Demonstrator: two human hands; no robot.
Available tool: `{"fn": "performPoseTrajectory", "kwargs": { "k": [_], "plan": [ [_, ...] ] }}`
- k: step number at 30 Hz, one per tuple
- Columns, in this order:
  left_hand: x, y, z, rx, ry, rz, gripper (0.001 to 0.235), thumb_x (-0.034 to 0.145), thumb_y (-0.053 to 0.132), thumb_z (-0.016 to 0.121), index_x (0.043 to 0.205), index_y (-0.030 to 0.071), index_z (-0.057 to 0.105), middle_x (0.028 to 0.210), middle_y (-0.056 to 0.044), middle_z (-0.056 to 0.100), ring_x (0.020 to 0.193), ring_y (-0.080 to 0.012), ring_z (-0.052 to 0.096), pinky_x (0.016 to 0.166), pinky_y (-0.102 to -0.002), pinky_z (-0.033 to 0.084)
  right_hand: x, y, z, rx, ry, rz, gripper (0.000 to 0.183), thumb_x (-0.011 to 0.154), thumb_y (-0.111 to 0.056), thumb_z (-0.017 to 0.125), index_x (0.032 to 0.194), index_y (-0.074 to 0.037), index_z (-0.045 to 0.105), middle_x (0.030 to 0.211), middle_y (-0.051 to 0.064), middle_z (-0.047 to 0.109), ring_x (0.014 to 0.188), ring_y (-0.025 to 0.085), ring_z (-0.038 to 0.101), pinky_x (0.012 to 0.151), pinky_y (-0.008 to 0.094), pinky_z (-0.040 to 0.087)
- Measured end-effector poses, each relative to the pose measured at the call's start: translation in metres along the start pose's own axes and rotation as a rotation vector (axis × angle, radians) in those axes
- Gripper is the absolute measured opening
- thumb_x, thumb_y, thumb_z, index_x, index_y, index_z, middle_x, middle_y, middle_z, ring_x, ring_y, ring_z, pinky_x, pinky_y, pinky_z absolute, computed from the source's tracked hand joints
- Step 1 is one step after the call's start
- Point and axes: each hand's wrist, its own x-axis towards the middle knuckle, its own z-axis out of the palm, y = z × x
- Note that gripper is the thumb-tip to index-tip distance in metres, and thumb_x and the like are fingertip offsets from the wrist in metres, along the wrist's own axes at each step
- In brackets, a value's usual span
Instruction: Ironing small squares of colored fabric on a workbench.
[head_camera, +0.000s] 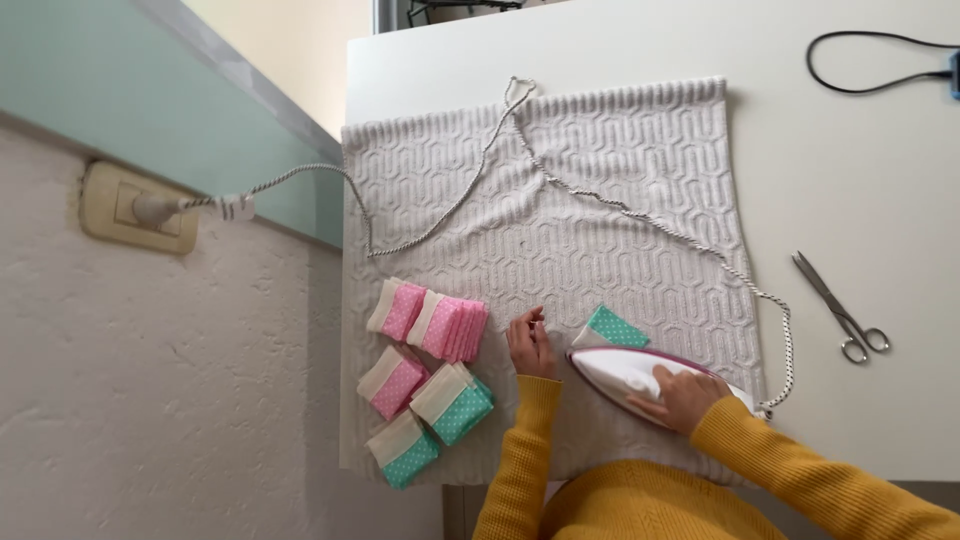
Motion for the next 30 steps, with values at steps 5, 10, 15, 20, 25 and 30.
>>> {"fn": "performPoseTrajectory", "kwargs": {
  "k": [5,10,15,20,25,30],
  "plan": [
    [-0.001,-0.011,0.001,0.065,-0.039,0.036,0.024,0.103,0.013,0.047,0.115,0.002,0.066,0.103,-0.012,0.067,0.097,-0.0258,0.063,0.090,-0.038,0.050,0.016,-0.006,-0.010,0.064,0.144,0.055,0.072,0.092,-0.077,0.037,0.106,-0.010,0.062,0.072,0.007,0.070,0.066,0.017,0.074,0.063,0.042,0.066],
    [-0.001,-0.015,-0.001,-0.106,0.025,-0.057,0.023,0.105,0.013,0.045,0.115,0.000,0.061,0.102,-0.011,0.062,0.090,-0.0219,0.063,0.082,-0.034,0.053,0.017,-0.011,-0.007,0.093,0.073,0.022,0.071,0.094,-0.075,0.035,0.111,-0.010,0.059,0.072,0.006,0.072,0.065,0.016,0.076,0.064,0.040,0.066],
    [0.000,-0.015,-0.007,-0.177,0.021,-0.137,0.022,0.104,0.012,0.045,0.114,0.000,0.061,0.100,-0.012,0.062,0.086,-0.0198,0.063,0.077,-0.033,0.054,0.027,-0.016,-0.008,0.087,0.152,0.077,0.074,0.095,-0.075,0.037,0.108,-0.007,0.062,0.077,0.009,0.075,0.066,0.018,0.075,0.065,0.041,0.066],
    [0.013,-0.017,-0.003,0.050,-0.155,0.004,0.017,0.099,0.014,0.058,0.106,0.006,0.072,0.095,-0.009,0.070,0.087,-0.0240,0.068,0.079,-0.036,0.054,-0.010,0.006,0.016,0.041,0.191,-0.001,0.074,0.089,-0.077,0.042,0.110,-0.009,0.062,0.075,0.013,0.076,0.066,0.023,0.076,0.066,0.043,0.064],
    [0.003,0.008,0.013,0.348,-0.262,0.233,0.012,0.089,0.026,0.077,0.094,0.015,0.074,0.096,-0.003,0.071,0.093,-0.0276,0.062,0.087,-0.042,0.048,-0.023,0.049,0.014,-0.096,0.115,0.041,0.081,0.090,-0.079,0.035,0.121,-0.009,0.060,0.075,0.012,0.075,0.064,0.021,0.076,0.056,0.040,0.065],
    [-0.007,0.016,0.022,0.536,-0.343,0.130,0.033,0.078,0.035,0.086,0.095,0.013,0.070,0.098,-0.003,0.063,0.099,-0.0261,0.056,0.089,-0.043,0.042,-0.027,0.087,-0.007,0.013,0.173,0.160,0.085,0.091,-0.074,0.032,0.133,-0.005,0.059,0.080,0.016,0.073,0.049,0.018,0.075,0.043,0.034,0.061]
  ]
}}
